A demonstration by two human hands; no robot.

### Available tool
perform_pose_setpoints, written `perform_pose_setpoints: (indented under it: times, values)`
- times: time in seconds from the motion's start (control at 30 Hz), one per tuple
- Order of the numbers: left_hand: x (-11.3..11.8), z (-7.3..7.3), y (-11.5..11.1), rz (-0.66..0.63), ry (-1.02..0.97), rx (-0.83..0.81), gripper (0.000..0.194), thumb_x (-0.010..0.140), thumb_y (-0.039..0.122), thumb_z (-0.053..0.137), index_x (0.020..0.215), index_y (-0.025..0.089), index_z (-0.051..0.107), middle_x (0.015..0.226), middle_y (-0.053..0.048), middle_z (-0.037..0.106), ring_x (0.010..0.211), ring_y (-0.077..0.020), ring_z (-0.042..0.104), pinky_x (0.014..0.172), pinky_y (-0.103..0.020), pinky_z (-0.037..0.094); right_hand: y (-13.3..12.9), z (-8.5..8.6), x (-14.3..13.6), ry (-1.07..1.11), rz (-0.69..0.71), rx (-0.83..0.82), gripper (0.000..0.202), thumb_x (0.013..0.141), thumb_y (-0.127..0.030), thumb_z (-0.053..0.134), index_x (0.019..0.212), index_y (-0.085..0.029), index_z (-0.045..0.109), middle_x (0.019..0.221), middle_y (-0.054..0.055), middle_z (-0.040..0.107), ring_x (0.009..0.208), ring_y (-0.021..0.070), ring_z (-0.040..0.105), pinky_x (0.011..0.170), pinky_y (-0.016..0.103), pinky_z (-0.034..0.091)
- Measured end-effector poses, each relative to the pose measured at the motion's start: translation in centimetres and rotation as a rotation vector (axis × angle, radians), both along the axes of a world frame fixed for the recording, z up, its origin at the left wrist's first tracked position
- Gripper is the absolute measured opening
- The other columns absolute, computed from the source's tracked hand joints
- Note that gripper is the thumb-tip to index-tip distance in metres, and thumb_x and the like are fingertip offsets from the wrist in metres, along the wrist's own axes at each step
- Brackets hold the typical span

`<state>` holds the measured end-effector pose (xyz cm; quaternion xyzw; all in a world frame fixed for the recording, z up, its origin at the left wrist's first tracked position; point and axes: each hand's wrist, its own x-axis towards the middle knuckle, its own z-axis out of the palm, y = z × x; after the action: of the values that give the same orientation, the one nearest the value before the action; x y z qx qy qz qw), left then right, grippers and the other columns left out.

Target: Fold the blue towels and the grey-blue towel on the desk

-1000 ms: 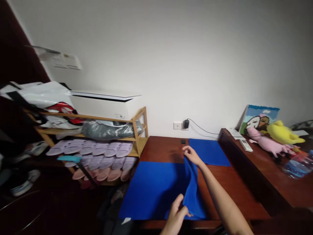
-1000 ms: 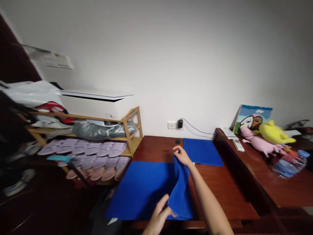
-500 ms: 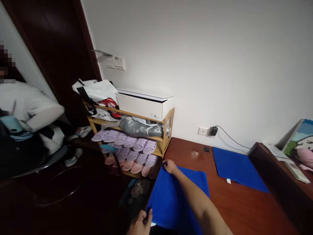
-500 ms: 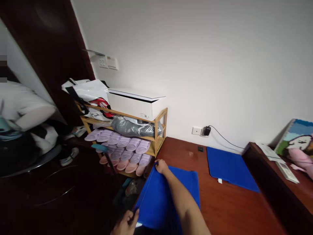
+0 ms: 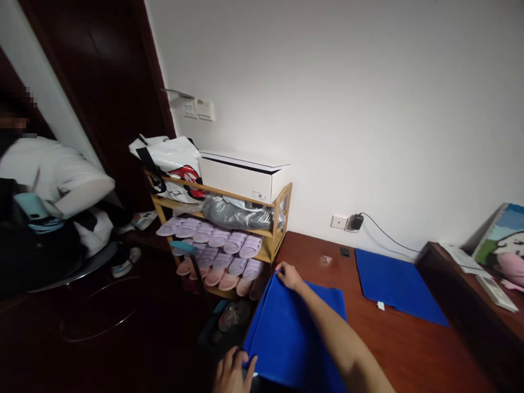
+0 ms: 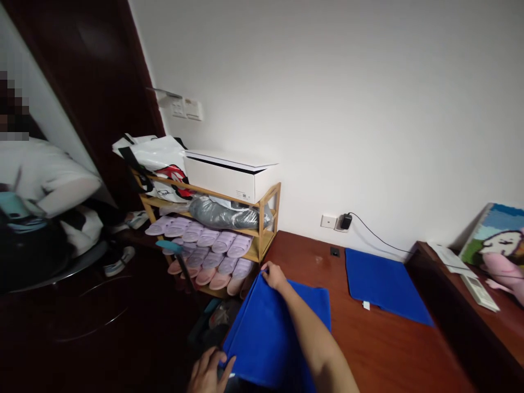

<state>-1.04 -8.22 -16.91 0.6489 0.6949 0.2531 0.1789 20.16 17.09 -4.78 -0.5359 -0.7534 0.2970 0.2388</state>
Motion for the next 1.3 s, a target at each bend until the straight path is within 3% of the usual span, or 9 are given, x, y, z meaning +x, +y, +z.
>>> perform_pose_setpoints:
  times: [0.2, 0.33, 0.43, 0.57, 0.73, 0.83, 0.93, 1.07, 1.3]
  values:
    - [0.3, 2.3, 1.0, 0.113, -0.146, 0.122, 0.031, 0.082, 0.065, 0.054, 0.066, 0.041, 0.065, 0.121, -0.014, 0.079, 0.12, -0.0464, 0.075, 0.111, -0.064, 0.054, -2.8, 5.6, 5.5, 0.092, 0.11, 0.117, 0.03, 0.097, -0.026, 0.072, 0.126, -0.023, 0.079, 0.118, 0.008, 0.083, 0.104, 0.0238, 0.078, 0.098, 0.035, 0.059]
    - [0.3, 5.3, 2.0, 0.083, -0.241, 0.146, 0.034, 0.074, 0.069, 0.06, 0.06, 0.038, 0.058, 0.075, -0.009, 0.077, 0.086, -0.0442, 0.079, 0.089, -0.061, 0.06, -5.9, 10.2, 10.0, 0.085, 0.243, 0.268, 0.024, 0.102, -0.037, 0.072, 0.119, -0.026, 0.085, 0.116, 0.009, 0.085, 0.105, 0.0275, 0.077, 0.101, 0.041, 0.059]
    - [0.4, 8.3, 2.8, 0.09, -0.303, 0.204, 0.041, 0.07, 0.075, 0.063, 0.06, 0.036, 0.06, 0.066, -0.004, 0.074, 0.071, -0.0369, 0.077, 0.076, -0.052, 0.061, -8.3, 13.4, 13.0, 0.059, 0.257, 0.337, 0.025, 0.105, -0.043, 0.07, 0.118, -0.028, 0.085, 0.114, 0.009, 0.085, 0.108, 0.027, 0.076, 0.106, 0.043, 0.055]
    - [1.1, 14.2, 4.7, 0.066, -0.426, 0.378, 0.052, 0.074, 0.084, 0.068, 0.069, 0.032, 0.065, 0.072, -0.001, 0.075, 0.072, -0.0282, 0.076, 0.073, -0.039, 0.062, -11.1, 17.4, 17.3, 0.104, 0.153, 0.432, 0.031, 0.108, -0.049, 0.065, 0.12, -0.027, 0.085, 0.117, 0.01, 0.084, 0.111, 0.0274, 0.074, 0.106, 0.044, 0.054]
    - [4.1, 24.0, 8.1, 0.043, -0.785, 0.613, 0.054, 0.071, 0.076, 0.083, 0.083, 0.026, 0.066, 0.077, -0.001, 0.074, 0.078, -0.0241, 0.074, 0.074, -0.034, 0.062, -15.4, 22.3, 22.4, 0.253, -0.062, 0.512, 0.042, 0.102, -0.063, 0.068, 0.11, -0.025, 0.084, 0.111, 0.009, 0.083, 0.103, 0.0256, 0.074, 0.099, 0.042, 0.058]
    - [6.6, 29.3, 9.4, 0.024, -0.981, 0.733, 0.049, 0.074, 0.066, 0.087, 0.095, 0.025, 0.071, 0.092, -0.004, 0.077, 0.09, -0.0238, 0.075, 0.083, -0.035, 0.063, -18.5, 24.4, 24.3, 0.375, -0.184, 0.504, 0.046, 0.096, -0.067, 0.072, 0.108, -0.024, 0.083, 0.112, 0.008, 0.083, 0.104, 0.0246, 0.074, 0.098, 0.039, 0.059]
    - [8.5, 33.1, 9.5, -0.064, -1.013, 0.79, 0.039, 0.081, 0.057, 0.086, 0.101, 0.026, 0.073, 0.101, -0.005, 0.078, 0.097, -0.0227, 0.074, 0.09, -0.035, 0.063, -21.3, 25.5, 25.5, 0.466, -0.266, 0.484, 0.05, 0.09, -0.069, 0.077, 0.106, -0.023, 0.084, 0.108, 0.008, 0.084, 0.101, 0.0246, 0.076, 0.094, 0.039, 0.061]
    - [9.6, 35.1, 9.2, -0.148, -0.982, 0.764, 0.033, 0.082, 0.056, 0.087, 0.098, 0.03, 0.075, 0.099, -0.004, 0.08, 0.095, -0.024, 0.073, 0.088, -0.036, 0.064, -24.4, 25.5, 26.7, 0.556, -0.324, 0.47, 0.053, 0.081, -0.072, 0.085, 0.101, -0.023, 0.086, 0.102, 0.008, 0.085, 0.096, 0.0253, 0.077, 0.087, 0.038, 0.063]
    - [9.5, 34.1, 9.4, -0.24, -1.068, 0.478, 0.047, 0.064, 0.056, 0.096, 0.101, 0.031, 0.081, 0.108, -0.008, 0.084, 0.097, -0.0283, 0.078, 0.079, -0.037, 0.067, -27.5, 23.6, 27.5, 0.657, -0.43, 0.396, 0.055, 0.078, -0.074, 0.088, 0.101, -0.023, 0.087, 0.105, 0.01, 0.085, 0.097, 0.0267, 0.076, 0.083, 0.036, 0.063]
